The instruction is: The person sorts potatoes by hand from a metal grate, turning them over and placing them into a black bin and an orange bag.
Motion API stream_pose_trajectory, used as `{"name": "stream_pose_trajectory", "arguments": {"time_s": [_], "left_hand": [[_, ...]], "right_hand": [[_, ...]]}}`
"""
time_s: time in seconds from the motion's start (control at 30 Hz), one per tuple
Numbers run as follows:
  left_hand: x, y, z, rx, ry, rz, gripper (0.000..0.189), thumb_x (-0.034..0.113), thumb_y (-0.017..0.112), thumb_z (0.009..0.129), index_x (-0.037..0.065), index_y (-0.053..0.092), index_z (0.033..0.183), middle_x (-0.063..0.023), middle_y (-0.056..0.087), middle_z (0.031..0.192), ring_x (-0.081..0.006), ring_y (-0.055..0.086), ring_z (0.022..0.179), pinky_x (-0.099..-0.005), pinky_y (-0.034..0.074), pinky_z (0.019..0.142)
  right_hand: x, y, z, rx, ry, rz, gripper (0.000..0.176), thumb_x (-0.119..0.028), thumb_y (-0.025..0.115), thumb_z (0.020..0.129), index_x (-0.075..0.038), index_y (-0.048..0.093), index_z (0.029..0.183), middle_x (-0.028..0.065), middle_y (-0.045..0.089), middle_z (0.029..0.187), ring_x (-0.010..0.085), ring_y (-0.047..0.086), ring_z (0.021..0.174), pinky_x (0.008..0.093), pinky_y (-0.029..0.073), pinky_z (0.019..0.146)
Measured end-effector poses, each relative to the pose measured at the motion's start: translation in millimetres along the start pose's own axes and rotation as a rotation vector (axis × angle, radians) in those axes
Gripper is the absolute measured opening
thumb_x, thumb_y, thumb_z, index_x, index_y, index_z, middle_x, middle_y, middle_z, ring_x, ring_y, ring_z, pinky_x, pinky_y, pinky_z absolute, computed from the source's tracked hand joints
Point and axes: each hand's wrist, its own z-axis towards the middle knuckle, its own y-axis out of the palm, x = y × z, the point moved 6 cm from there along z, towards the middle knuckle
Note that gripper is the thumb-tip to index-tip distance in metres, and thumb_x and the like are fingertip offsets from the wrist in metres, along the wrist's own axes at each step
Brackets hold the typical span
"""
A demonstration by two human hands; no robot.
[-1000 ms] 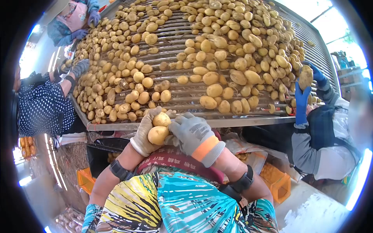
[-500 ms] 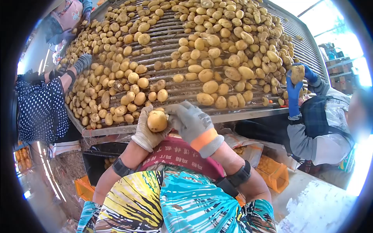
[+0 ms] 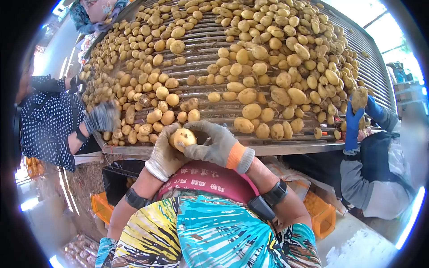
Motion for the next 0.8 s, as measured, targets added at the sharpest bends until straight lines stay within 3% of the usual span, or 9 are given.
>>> {"name": "stream_pose_trajectory", "arguments": {"time_s": [0.17, 0.23, 0.27, 0.3, 0.4, 0.5, 0.53, 0.63, 0.8], "left_hand": [[3, 1, -4, 0.043, 0.069, 0.02, 0.054, 0.044, 0.054, 0.095, 0.013, 0.05, 0.138, -0.0133, 0.059, 0.13, -0.0293, 0.062, 0.114, -0.0472, 0.055, 0.094], [3, 15, -16, -0.21, 0.099, 0.043, 0.067, 0.048, 0.058, 0.091, 0.014, 0.043, 0.147, -0.0149, 0.057, 0.134, -0.0305, 0.059, 0.119, -0.0479, 0.056, 0.092], [2, 11, -19, -0.282, 0.096, 0.101, 0.081, 0.049, 0.062, 0.087, 0.015, 0.033, 0.154, -0.0175, 0.052, 0.14, -0.0349, 0.056, 0.125, -0.0476, 0.057, 0.092], [1, 13, -24, -0.266, 0.109, 0.097, 0.081, 0.049, 0.062, 0.087, 0.015, 0.033, 0.154, -0.0175, 0.052, 0.14, -0.0349, 0.056, 0.125, -0.0476, 0.057, 0.092], [-2, 32, -40, -0.48, 0.248, 0.369, 0.105, 0.068, 0.062, 0.083, 0.014, 0.015, 0.16, -0.0217, 0.038, 0.153, -0.0411, 0.041, 0.14, -0.0494, 0.057, 0.096], [-8, 33, -39, -0.449, 0.062, 0.107, 0.1, 0.072, 0.055, 0.088, 0.013, 0.017, 0.159, -0.021, 0.035, 0.155, -0.0404, 0.039, 0.142, -0.0528, 0.056, 0.095], [-10, 30, -37, -0.334, 0.077, 0.047, 0.086, 0.065, 0.047, 0.096, 0.013, 0.02, 0.159, -0.0199, 0.037, 0.154, -0.0399, 0.042, 0.139, -0.0544, 0.056, 0.095], [-10, 27, -34, -0.343, 0.112, 0.072, 0.075, 0.058, 0.042, 0.101, 0.012, 0.024, 0.158, -0.0183, 0.04, 0.152, -0.0381, 0.045, 0.136, -0.0548, 0.053, 0.099], [-10, 27, -37, -0.238, 0.206, 0.06, 0.074, 0.039, 0.061, 0.098, 0.016, 0.024, 0.158, -0.0141, 0.036, 0.155, -0.0337, 0.038, 0.141, -0.0584, 0.041, 0.111]], "right_hand": [[6, -12, 7, -0.118, 0.018, 0.163, 0.065, -0.027, 0.082, 0.083, 0.001, 0.055, 0.135, 0.01, 0.068, 0.118, 0.0164, 0.065, 0.101, 0.0317, 0.054, 0.088], [-4, -20, 2, -0.172, 0.047, 0.316, 0.065, -0.029, 0.079, 0.085, 0.0, 0.053, 0.137, 0.0105, 0.066, 0.121, 0.017, 0.065, 0.102, 0.0314, 0.055, 0.086], [-6, -23, -1, -0.211, 0.083, 0.463, 0.066, -0.031, 0.077, 0.087, 0.0, 0.05, 0.139, 0.011, 0.064, 0.124, 0.0175, 0.064, 0.103, 0.0312, 0.055, 0.085], [-2, -30, -2, -0.231, 0.085, 0.471, 0.066, -0.031, 0.077, 0.087, 0.0, 0.05, 0.139, 0.011, 0.064, 0.124, 0.0175, 0.064, 0.103, 0.0312, 0.055, 0.085], [5, -37, -8, -0.329, 0.062, 0.642, 0.062, -0.038, 0.063, 0.096, -0.004, 0.046, 0.145, 0.0081, 0.063, 0.124, 0.0135, 0.063, 0.098, 0.0248, 0.053, 0.067], [-5, -32, -9, -0.281, 0.131, 0.449, 0.059, -0.035, 0.065, 0.096, -0.008, 0.047, 0.146, 0.0059, 0.063, 0.125, 0.0116, 0.062, 0.096, 0.0238, 0.053, 0.065], [-10, -25, -10, -0.33, 0.137, 0.447, 0.058, -0.034, 0.066, 0.096, -0.01, 0.048, 0.146, 0.0046, 0.062, 0.126, 0.0103, 0.061, 0.096, 0.0235, 0.053, 0.066], [-6, -20, -8, -0.302, 0.124, 0.378, 0.066, -0.038, 0.068, 0.094, -0.007, 0.044, 0.147, 0.0055, 0.062, 0.124, 0.0103, 0.061, 0.096, 0.0242, 0.054, 0.067], [3, -22, -14, -0.289, 0.166, 0.413, 0.068, -0.037, 0.068, 0.095, -0.008, 0.04, 0.15, 0.0053, 0.061, 0.126, 0.0099, 0.061, 0.097, 0.0235, 0.053, 0.069]]}}
